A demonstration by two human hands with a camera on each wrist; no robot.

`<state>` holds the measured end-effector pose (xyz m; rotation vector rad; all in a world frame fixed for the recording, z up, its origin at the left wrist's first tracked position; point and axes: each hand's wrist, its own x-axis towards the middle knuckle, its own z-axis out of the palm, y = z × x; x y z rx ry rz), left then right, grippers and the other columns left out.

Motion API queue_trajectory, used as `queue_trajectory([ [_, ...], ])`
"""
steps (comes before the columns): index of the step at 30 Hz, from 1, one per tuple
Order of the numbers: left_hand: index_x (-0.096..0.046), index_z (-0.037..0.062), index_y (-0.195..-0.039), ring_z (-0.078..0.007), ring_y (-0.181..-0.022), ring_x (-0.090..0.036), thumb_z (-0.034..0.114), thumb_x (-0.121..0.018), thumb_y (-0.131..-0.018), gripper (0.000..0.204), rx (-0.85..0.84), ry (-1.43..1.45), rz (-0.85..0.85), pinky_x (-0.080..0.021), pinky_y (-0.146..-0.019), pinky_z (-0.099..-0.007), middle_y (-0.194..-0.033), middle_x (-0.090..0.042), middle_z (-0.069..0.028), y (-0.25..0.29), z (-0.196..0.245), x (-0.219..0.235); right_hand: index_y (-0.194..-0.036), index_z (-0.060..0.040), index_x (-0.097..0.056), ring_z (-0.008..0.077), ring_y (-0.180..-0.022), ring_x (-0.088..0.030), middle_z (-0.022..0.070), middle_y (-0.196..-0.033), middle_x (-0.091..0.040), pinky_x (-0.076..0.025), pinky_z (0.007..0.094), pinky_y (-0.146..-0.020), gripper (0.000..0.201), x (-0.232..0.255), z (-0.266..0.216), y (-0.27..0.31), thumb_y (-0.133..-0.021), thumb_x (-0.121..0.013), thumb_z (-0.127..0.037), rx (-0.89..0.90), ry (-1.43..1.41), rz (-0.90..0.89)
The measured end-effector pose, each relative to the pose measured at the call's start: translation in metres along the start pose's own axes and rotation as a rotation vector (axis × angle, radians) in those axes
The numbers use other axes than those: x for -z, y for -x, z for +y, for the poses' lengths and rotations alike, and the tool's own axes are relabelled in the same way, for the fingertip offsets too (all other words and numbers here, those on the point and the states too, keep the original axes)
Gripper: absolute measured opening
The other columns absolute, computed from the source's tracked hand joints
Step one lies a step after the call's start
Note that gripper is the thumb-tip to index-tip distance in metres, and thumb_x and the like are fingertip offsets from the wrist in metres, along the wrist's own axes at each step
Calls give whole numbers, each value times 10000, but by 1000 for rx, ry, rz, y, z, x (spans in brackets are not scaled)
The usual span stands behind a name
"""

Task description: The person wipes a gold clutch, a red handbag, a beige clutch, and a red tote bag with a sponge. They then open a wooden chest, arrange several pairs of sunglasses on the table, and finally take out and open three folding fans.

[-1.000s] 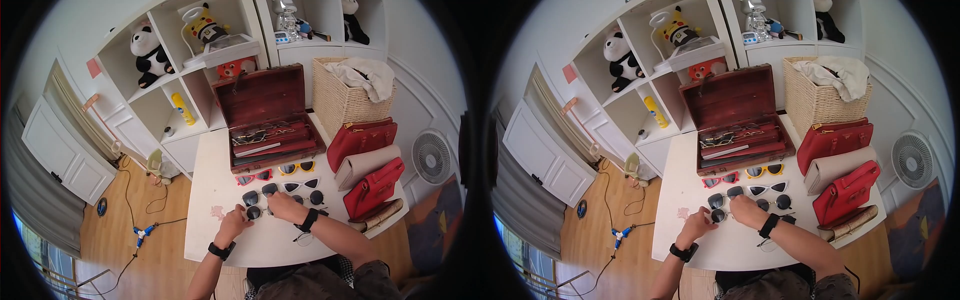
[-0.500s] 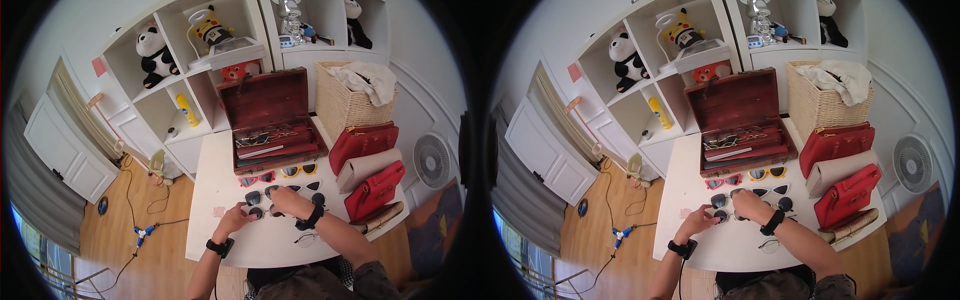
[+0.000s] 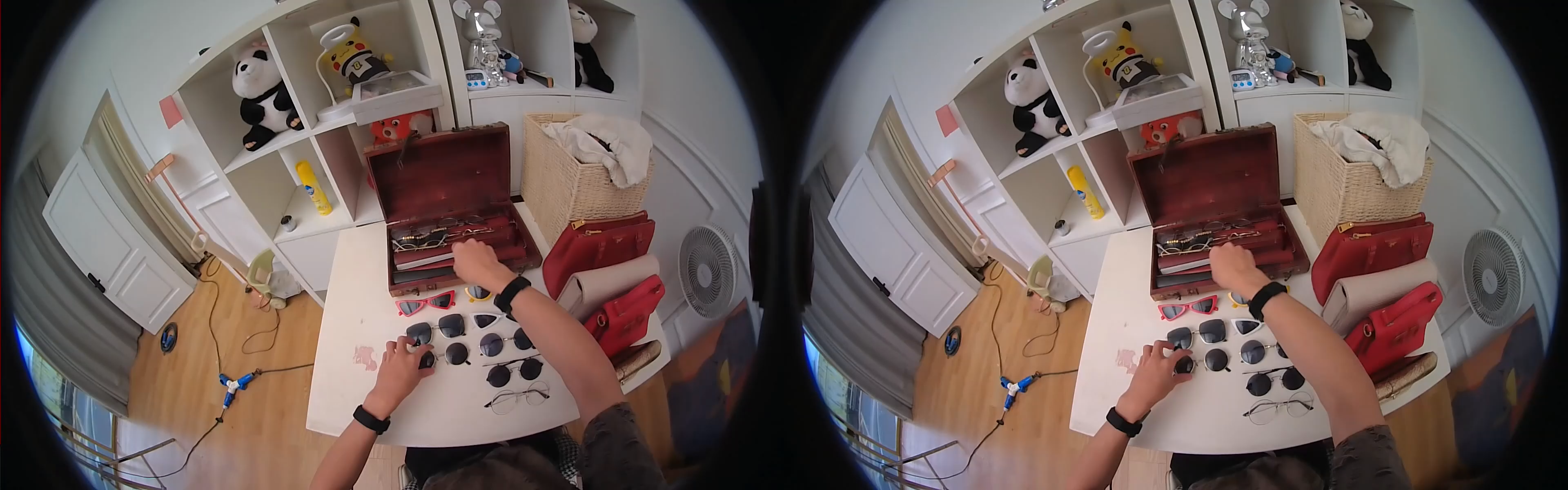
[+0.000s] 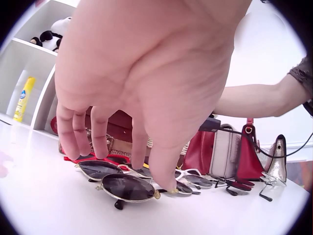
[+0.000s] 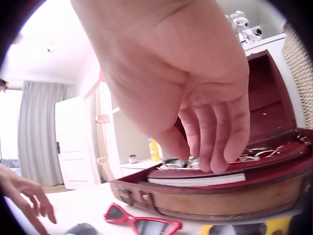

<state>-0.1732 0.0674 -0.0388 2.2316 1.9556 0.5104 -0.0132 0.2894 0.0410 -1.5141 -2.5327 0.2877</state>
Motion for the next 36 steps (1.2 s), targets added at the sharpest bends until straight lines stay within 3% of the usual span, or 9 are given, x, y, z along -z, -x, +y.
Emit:
queue_trajectory([
  [4,-640,209,-1197,-339,-1050,-522,236,-812,-728,500,-89,-110,-7,-507,-866,-444,-1200,-515,-124,3,-1,-7,-996,0,-709,402,-1020,-669,271,-1063,-678,-546,486,-884,219,-3,32,-30,-821,-607,-84,-54,-12,74],
  [11,-635,194,-1192,-306,-1046,-531,210,-785,-755,462,-94,-190,-51,-493,-852,-413,-1150,-544,-89,1,-8,-7,-1152,-45,-647,399,-1056,-651,229,-1107,-676,-526,501,-910,295,-6,40,-59,-872,-576,-106,-69,-69,-13],
  [13,-619,209,-1231,-342,-1073,-513,219,-760,-797,456,-60,-130,-105,-486,-906,-456,-1208,-522,-93,-1,-9,-3,-1174,-93,-640,378,-1079,-636,196,-1132,-658,-518,498,-908,295,-13,37,-70,-893,-553,-111,48,-106,-5],
  [17,-608,211,-1244,-347,-1084,-510,229,-755,-805,463,-61,-132,-124,-484,-908,-454,-1211,-524,-95,-2,-5,-2,-1132,-136,-677,346,-1105,-603,173,-1153,-572,-520,477,-888,266,-39,25,-89,-942,-491,-141,239,-59,83],
  [24,-589,193,-1260,-347,-1100,-503,247,-740,-827,462,-89,-72,-85,-478,-923,-447,-1221,-524,-103,-5,3,3,-993,-103,-732,316,-1074,-597,152,-1125,-575,-522,429,-884,222,-76,14,-109,-909,-539,-172,331,180,214],
  [30,-591,175,-1257,-345,-1098,-503,262,-729,-843,445,-89,-42,-68,-475,-924,-447,-1201,-537,-98,-7,8,5,-1049,-48,-705,306,-1116,-575,152,-1144,-610,-469,431,-949,265,-74,22,-111,-920,-504,-163,298,266,172],
  [36,-595,174,-1253,-348,-1090,-505,264,-724,-853,431,-91,-27,-54,-473,-926,-450,-1184,-544,-97,-7,10,4,-1091,-65,-693,302,-1155,-549,143,-1171,-641,-414,433,-999,296,-69,31,-109,-936,-469,-181,292,319,81],
])
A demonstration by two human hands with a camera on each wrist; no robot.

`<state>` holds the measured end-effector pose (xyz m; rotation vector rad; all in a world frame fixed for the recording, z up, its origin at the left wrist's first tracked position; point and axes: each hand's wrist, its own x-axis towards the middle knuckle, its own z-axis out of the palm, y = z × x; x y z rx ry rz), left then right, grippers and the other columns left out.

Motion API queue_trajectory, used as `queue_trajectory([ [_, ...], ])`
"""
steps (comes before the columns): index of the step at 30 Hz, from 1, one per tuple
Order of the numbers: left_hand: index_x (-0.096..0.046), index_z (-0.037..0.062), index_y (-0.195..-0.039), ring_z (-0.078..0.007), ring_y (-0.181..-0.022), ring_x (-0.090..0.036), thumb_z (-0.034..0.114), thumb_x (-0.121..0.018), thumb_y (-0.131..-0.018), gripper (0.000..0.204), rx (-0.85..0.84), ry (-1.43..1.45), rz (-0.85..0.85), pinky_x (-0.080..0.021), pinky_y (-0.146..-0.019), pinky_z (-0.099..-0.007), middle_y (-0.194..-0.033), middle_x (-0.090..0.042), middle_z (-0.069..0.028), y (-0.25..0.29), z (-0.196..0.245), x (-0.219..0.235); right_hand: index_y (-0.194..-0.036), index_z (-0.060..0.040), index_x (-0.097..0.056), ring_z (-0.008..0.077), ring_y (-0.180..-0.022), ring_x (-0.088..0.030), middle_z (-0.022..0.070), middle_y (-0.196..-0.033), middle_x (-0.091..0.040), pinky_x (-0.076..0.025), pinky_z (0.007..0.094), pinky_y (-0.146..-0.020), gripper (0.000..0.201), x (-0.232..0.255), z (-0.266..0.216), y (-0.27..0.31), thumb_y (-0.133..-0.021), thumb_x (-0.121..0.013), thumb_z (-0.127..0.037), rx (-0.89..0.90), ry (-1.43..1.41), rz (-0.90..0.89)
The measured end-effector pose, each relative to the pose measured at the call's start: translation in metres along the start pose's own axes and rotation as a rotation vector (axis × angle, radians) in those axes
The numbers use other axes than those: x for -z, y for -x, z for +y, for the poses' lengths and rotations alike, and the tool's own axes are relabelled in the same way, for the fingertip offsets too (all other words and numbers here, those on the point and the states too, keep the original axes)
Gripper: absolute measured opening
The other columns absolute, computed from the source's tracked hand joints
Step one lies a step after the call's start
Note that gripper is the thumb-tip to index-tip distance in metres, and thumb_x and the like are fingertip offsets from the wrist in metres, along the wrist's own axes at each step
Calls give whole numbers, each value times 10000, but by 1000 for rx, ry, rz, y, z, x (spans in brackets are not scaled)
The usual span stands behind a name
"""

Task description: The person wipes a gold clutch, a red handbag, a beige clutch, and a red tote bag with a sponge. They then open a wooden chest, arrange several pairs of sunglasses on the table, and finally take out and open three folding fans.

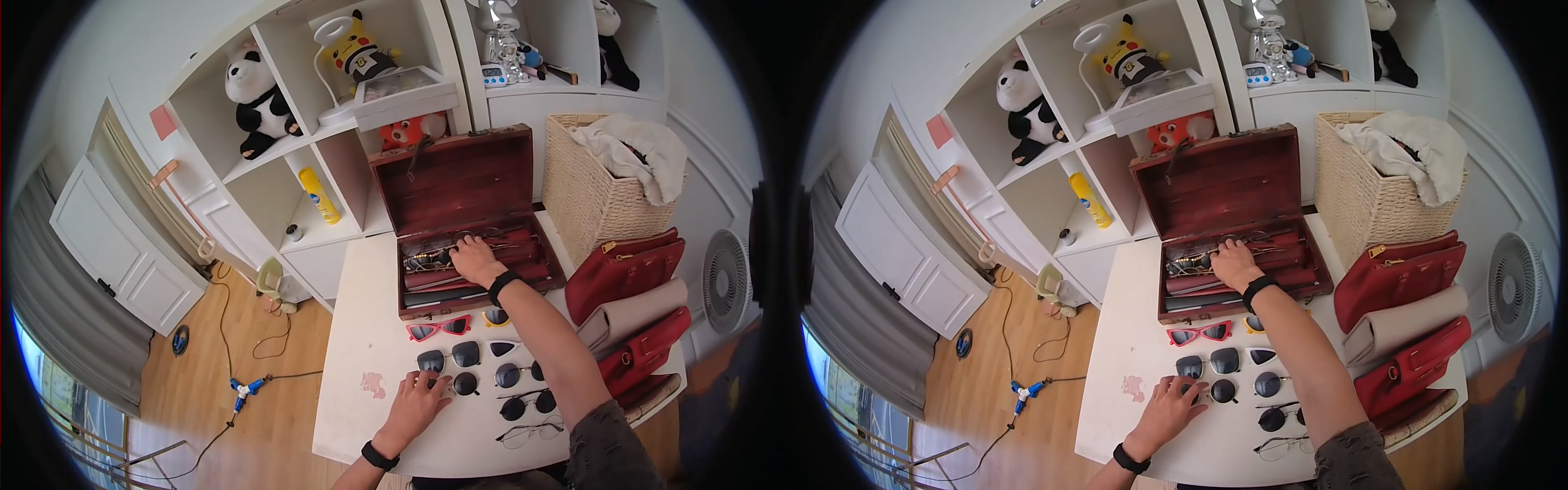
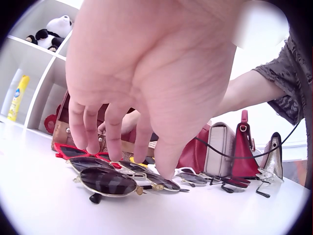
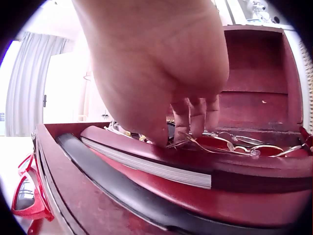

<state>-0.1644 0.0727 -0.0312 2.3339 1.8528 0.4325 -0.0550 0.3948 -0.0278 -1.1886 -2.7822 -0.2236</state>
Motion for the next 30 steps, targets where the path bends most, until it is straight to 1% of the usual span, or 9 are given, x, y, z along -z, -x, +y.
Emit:
queue_trajectory([
  [4,-595,159,-1253,-350,-1086,-507,251,-719,-859,422,2,12,9,-472,-927,-450,-1184,-544,-98,0,1,1,-1101,-77,-694,307,-1191,-519,150,-1197,-628,-398,448,-1018,298,6,4,3,-944,-509,-250,19,-14,-38],
  [9,-600,147,-1246,-351,-1087,-506,240,-720,-859,416,12,32,10,-472,-929,-446,-1185,-544,-101,-1,1,0,-1121,-109,-695,324,-1231,-481,161,-1228,-591,-380,454,-1045,360,24,3,10,-880,-662,-374,26,-156,-130],
  [12,-601,141,-1243,-354,-1087,-508,231,-723,-856,415,17,43,21,-472,-932,-446,-1183,-546,-104,1,2,1,-1107,-91,-697,326,-1218,-489,163,-1214,-585,-393,444,-1028,340,27,6,10,-869,-678,-333,96,-130,-94],
  [18,-600,138,-1243,-368,-1114,-501,205,-725,-853,415,44,70,41,-478,-933,-453,-1195,-558,-113,3,4,5,-1061,-26,-645,282,-1113,-558,125,-1086,-645,-421,395,-985,261,23,4,8,-935,-565,-240,239,-102,140],
  [20,-601,139,-1243,-367,-1129,-495,198,-724,-854,412,50,78,43,-481,-934,-451,-1193,-566,-113,5,7,13,-1081,-29,-608,276,-1067,-597,117,-1034,-665,-443,395,-958,239,46,-7,17,-946,-522,-208,251,-104,189],
  [24,-577,95,-1278,-332,-1065,-569,201,-696,-896,414,26,343,134,-504,-895,-404,-1229,-584,-140,5,10,35,-1100,-24,-569,317,-976,-662,152,-1014,-670,-512,443,-863,233,95,-37,33,-955,-511,-197,225,-125,217],
  [26,-556,67,-1302,-303,-1029,-605,198,-662,-934,404,59,474,167,-514,-875,-377,-1246,-587,-149,6,13,46,-1049,-16,-570,330,-891,-683,169,-987,-670,-550,447,-777,206,133,-67,57,-948,-513,-186,143,-363,263],
  [28,-478,8,-1363,-230,-957,-644,246,-505,-1038,404,294,930,376,-524,-836,-334,-1258,-590,-155,5,21,61,-999,-11,-529,335,-858,-669,180,-908,-651,-537,461,-703,219,151,-98,89,-935,-579,-215,176,-491,310],
  [30,-393,-13,-1413,-167,-956,-635,292,-360,-1085,450,309,1160,506,-522,-826,-310,-1234,-595,-138,9,34,79,-1019,8,-533,329,-852,-671,168,-910,-641,-545,434,-688,220,167,-136,131,-880,-610,-144,210,-462,272],
])
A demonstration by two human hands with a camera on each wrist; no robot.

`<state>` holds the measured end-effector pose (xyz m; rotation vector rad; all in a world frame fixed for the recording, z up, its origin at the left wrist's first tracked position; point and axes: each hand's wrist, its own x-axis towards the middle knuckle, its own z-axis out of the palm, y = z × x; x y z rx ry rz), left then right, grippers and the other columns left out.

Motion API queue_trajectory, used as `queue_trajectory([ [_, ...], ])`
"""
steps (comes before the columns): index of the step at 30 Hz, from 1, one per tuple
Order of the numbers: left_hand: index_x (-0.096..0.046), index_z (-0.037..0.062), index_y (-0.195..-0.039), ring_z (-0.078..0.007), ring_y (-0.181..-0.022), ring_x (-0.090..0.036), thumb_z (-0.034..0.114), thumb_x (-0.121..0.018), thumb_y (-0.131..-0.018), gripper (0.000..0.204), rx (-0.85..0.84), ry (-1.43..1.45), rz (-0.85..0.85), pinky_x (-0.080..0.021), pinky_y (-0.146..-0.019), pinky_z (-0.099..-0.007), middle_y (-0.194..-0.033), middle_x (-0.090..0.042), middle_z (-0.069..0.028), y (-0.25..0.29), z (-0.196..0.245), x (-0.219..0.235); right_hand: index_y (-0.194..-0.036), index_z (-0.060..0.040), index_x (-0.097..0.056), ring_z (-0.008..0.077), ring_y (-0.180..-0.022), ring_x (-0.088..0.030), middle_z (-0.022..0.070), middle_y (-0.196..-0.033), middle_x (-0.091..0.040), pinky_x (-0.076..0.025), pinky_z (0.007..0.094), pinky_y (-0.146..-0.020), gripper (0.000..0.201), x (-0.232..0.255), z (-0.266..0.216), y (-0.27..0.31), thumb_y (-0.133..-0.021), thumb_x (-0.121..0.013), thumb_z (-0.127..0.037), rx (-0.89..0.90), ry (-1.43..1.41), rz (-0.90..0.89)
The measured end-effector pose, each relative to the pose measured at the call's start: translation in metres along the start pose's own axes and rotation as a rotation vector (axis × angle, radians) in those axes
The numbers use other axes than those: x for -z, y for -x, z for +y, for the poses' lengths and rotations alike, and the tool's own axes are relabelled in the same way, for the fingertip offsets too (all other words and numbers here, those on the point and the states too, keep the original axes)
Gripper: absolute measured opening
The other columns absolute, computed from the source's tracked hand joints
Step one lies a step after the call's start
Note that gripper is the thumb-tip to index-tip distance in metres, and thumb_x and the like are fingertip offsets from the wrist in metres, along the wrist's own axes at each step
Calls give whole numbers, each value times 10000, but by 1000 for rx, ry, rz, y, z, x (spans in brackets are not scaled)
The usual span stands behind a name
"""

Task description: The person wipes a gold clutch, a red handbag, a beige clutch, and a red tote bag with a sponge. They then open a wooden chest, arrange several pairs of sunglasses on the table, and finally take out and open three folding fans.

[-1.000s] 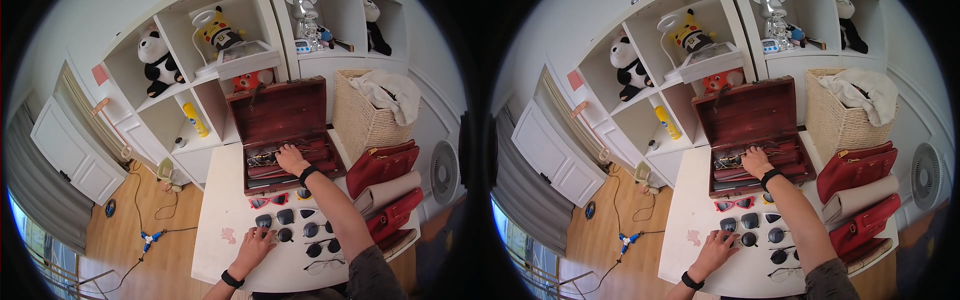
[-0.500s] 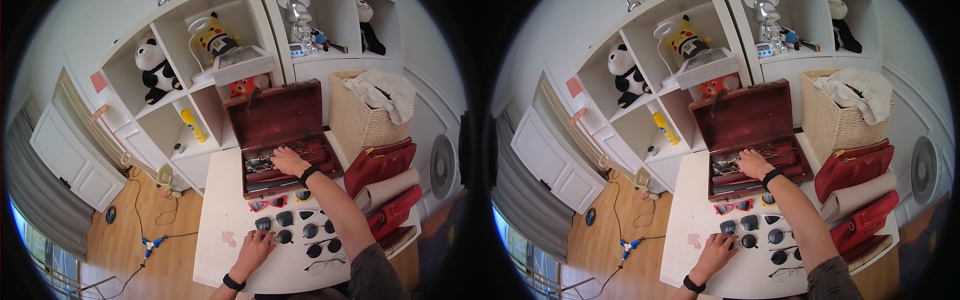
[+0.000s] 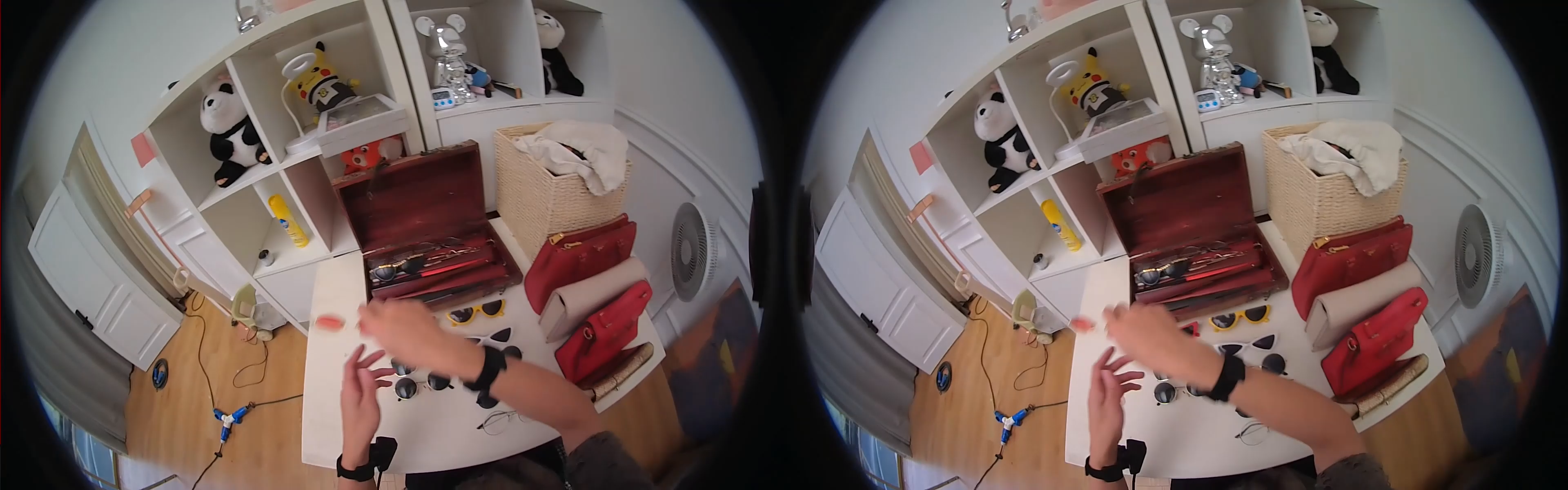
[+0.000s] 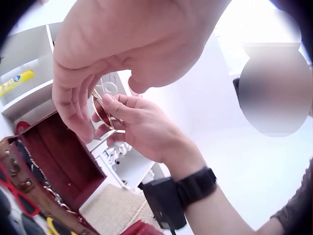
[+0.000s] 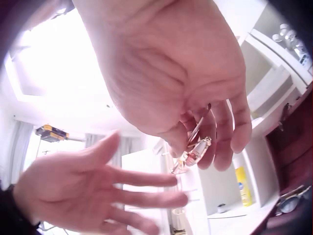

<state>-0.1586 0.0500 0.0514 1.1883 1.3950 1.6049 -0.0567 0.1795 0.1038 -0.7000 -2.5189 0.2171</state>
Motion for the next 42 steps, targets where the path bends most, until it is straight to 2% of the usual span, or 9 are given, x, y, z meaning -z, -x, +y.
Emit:
queue_trajectory([
  [8,-460,38,-1341,-108,-983,-577,231,-392,-1082,330,186,185,-33,-480,-857,-249,-1140,-586,-58,41,1,-1,-1036,50,-511,352,-925,-658,170,-962,-621,-561,421,-675,263,6,-59,91,-839,-616,-89,27,-224,-57],
  [13,-540,0,-1314,-95,-734,-581,104,-565,-1001,330,197,-31,-258,-480,-664,-220,-893,-626,-39,52,4,8,-1140,-138,-617,336,-960,-640,109,-1017,-652,-526,435,-822,233,34,-44,118,-947,-610,-269,-17,-449,-442],
  [16,-572,20,-1314,-126,-705,-626,70,-640,-947,377,284,-161,-333,-509,-663,-260,-774,-656,-36,59,11,11,-1161,-146,-617,334,-982,-635,102,-1056,-658,-529,426,-827,240,38,-41,136,-962,-588,-277,13,-389,-436],
  [22,-573,28,-1307,-130,-681,-611,68,-653,-937,381,-2,-568,-475,-522,-667,-277,-841,-660,-87,65,26,-4,-1178,-185,-637,286,-897,-661,71,-1004,-680,-558,397,-775,240,28,-34,170,-958,-567,-251,-5,-408,-275],
  [23,-596,45,-1266,-259,-736,-698,94,-675,-913,365,27,-557,-468,-544,-684,-336,-908,-699,-177,64,27,-9,-1195,-177,-645,276,-891,-666,63,-998,-687,-561,377,-761,262,21,-31,176,-950,-591,-252,-5,-430,-208],
  [28,-636,63,-1231,-233,-699,-692,80,-678,-902,333,302,-448,-406,-540,-657,-316,-904,-709,-170,62,9,-8,-1221,-168,-665,254,-876,-673,56,-975,-696,-563,359,-746,293,20,-33,186,-945,-613,-251,-117,-408,-212],
  [31,-711,73,-1107,-241,-676,-688,20,-658,-881,239,157,-634,-112,-535,-624,-332,-882,-714,-138,60,6,-10,-1172,-156,-696,231,-839,-667,65,-979,-691,-558,347,-727,256,22,-35,194,-928,-637,-208,-99,-432,-188],
  [36,-718,116,-1072,-261,-715,-678,-36,-621,-850,286,-85,-785,-151,-531,-639,-353,-901,-717,-78,60,14,-13,-1148,-144,-696,181,-751,-638,51,-935,-620,-539,297,-649,284,38,-20,184,-874,-649,-84,-256,-283,244],
  [42,-732,183,-1013,-185,-707,-594,-84,-599,-746,400,-413,-978,-142,-451,-652,-322,-1067,-698,20,61,5,-15,-1089,-109,-702,197,-805,-649,42,-992,-626,-551,312,-703,272,22,-25,188,-827,-676,-39,-286,-368,113],
])
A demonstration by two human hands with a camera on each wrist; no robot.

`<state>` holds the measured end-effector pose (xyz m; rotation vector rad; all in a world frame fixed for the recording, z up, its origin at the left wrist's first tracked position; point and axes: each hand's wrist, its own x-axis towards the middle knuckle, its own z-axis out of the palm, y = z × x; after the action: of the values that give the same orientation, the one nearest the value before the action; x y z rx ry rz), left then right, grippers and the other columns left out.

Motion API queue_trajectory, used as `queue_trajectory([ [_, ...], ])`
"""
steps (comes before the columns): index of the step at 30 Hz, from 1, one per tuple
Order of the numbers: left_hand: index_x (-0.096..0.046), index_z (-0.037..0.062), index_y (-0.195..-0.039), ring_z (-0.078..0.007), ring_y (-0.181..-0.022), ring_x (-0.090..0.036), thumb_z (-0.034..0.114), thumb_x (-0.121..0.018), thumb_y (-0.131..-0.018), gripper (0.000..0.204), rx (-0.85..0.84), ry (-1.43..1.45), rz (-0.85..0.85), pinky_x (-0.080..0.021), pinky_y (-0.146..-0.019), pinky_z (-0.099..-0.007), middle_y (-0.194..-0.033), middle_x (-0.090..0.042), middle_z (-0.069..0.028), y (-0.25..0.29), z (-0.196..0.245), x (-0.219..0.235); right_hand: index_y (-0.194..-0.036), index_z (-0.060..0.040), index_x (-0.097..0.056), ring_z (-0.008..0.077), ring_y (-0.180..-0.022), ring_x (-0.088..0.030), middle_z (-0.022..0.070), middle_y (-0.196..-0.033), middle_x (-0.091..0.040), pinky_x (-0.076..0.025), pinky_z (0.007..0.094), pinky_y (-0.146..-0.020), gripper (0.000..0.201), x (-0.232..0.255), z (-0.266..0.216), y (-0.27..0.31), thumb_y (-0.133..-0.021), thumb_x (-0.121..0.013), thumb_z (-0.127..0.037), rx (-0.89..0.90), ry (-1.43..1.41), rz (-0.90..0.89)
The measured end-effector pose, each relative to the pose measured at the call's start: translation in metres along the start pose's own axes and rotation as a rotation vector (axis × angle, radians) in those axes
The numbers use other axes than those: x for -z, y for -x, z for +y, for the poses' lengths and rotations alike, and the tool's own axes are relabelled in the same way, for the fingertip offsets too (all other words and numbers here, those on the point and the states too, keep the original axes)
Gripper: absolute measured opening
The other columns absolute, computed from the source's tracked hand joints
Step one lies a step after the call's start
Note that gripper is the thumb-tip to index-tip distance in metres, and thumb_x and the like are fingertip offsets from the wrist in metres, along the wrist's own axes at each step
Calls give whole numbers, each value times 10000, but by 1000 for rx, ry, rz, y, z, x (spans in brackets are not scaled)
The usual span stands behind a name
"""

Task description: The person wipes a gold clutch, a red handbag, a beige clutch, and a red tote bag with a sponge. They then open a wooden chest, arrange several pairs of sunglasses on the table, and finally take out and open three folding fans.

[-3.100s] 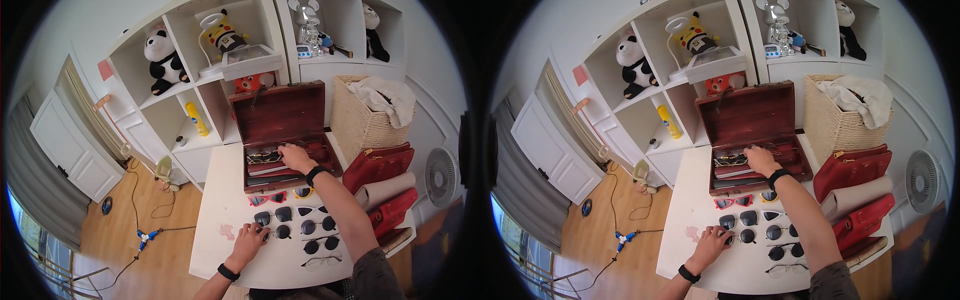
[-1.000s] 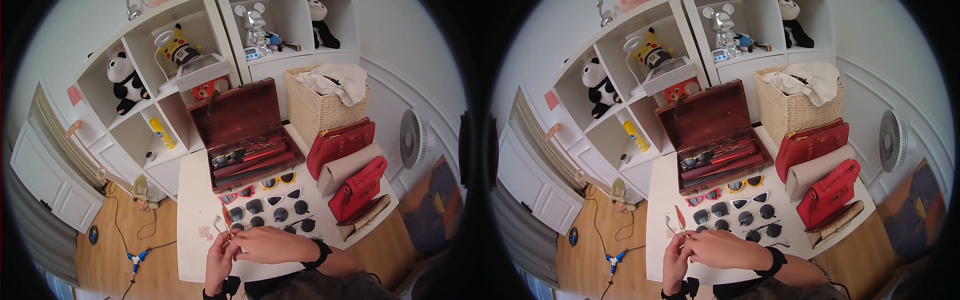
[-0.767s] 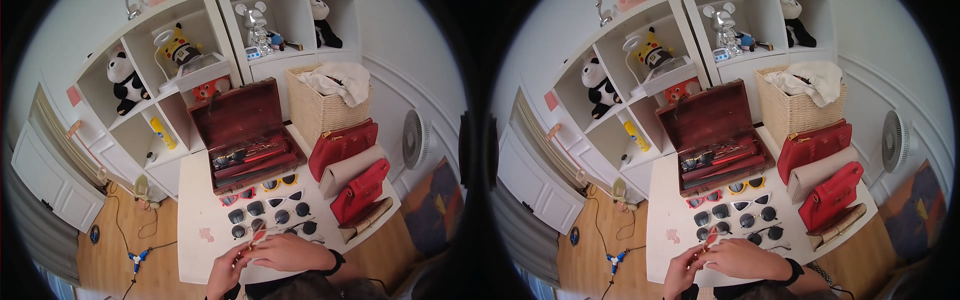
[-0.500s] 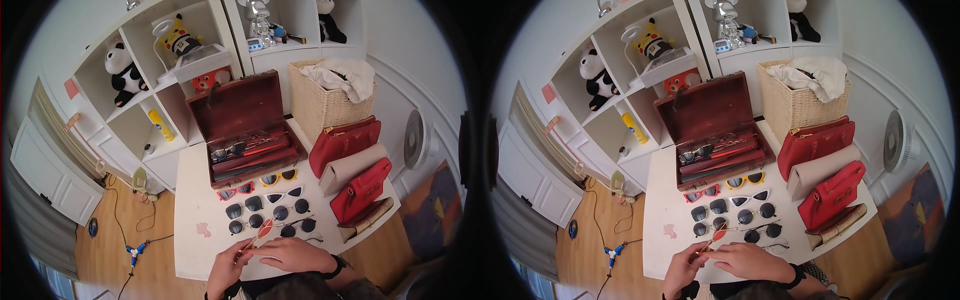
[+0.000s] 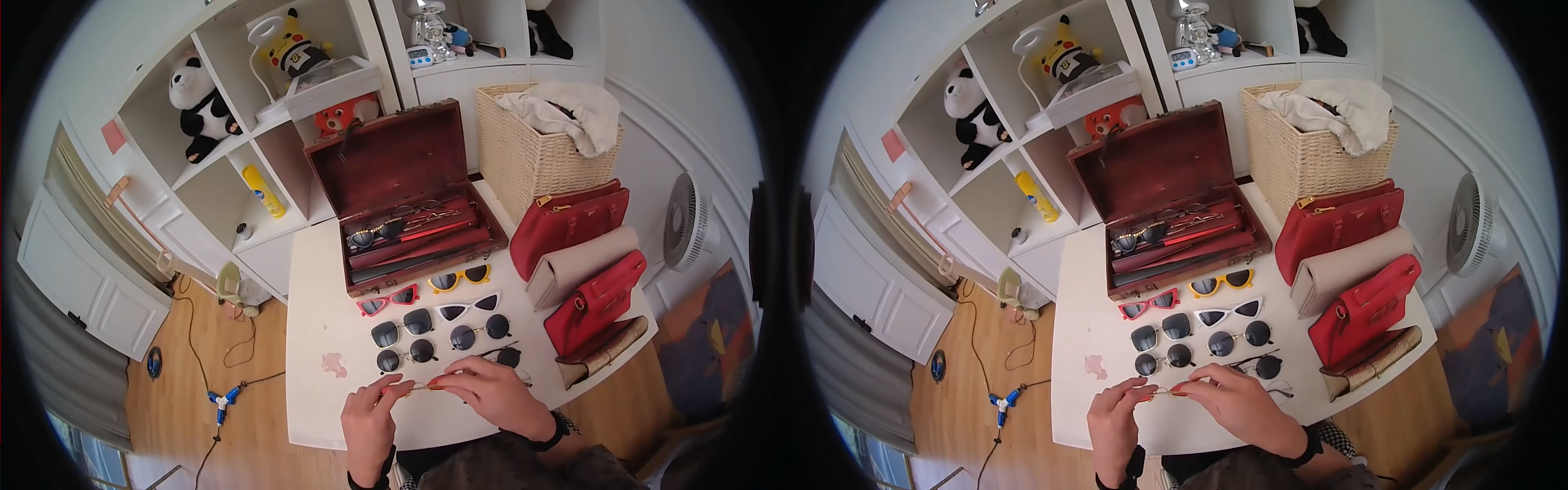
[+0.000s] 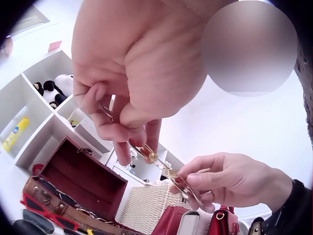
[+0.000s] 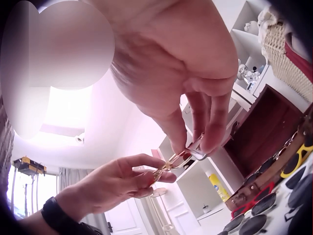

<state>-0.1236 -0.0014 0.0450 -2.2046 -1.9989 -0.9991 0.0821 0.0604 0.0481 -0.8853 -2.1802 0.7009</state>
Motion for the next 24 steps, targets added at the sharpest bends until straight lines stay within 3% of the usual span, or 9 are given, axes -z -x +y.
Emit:
queue_trajectory([
  [3,-713,158,-1008,-180,-707,-608,-71,-608,-767,349,-30,-6,26,-440,-632,-324,-1018,-707,26,-1,-1,0,-1083,-92,-696,227,-848,-663,54,-999,-645,-555,322,-733,256,-3,2,2,-844,-642,-20,-17,-91,31],
  [5,-689,137,-977,-182,-713,-623,-51,-641,-776,279,35,73,15,-437,-638,-317,-990,-720,28,-3,1,2,-1076,-76,-692,257,-853,-670,75,-991,-661,-554,339,-730,240,3,5,3,-858,-625,-3,-113,-155,-64],
  [10,-667,115,-914,-192,-739,-648,8,-706,-795,165,117,158,106,-443,-645,-324,-997,-734,4,-3,-6,1,-1066,-50,-690,272,-806,-672,90,-979,-673,-548,348,-706,205,9,10,5,-877,-622,-16,-95,-213,-168],
  [19,-671,75,-870,-219,-750,-665,75,-735,-808,89,140,167,-47,-514,-666,-328,-954,-727,-29,1,-7,1,-984,-26,-692,260,-772,-667,88,-937,-674,-545,347,-681,115,7,10,3,-893,-661,-88,-60,-195,-122],
  [21,-671,58,-893,-220,-698,-675,109,-747,-822,116,236,273,-124,-530,-613,-316,-918,-720,-51,4,-6,0,-962,-21,-688,259,-768,-665,87,-924,-669,-544,348,-681,100,7,11,4,-894,-661,-91,-77,-164,-114],
  [24,-670,45,-910,-206,-639,-676,152,-757,-837,156,245,306,-206,-527,-571,-306,-898,-716,-70,3,-1,6,-930,-16,-656,270,-788,-661,86,-923,-652,-542,362,-693,66,9,13,5,-893,-649,-69,-70,-136,-143],
])
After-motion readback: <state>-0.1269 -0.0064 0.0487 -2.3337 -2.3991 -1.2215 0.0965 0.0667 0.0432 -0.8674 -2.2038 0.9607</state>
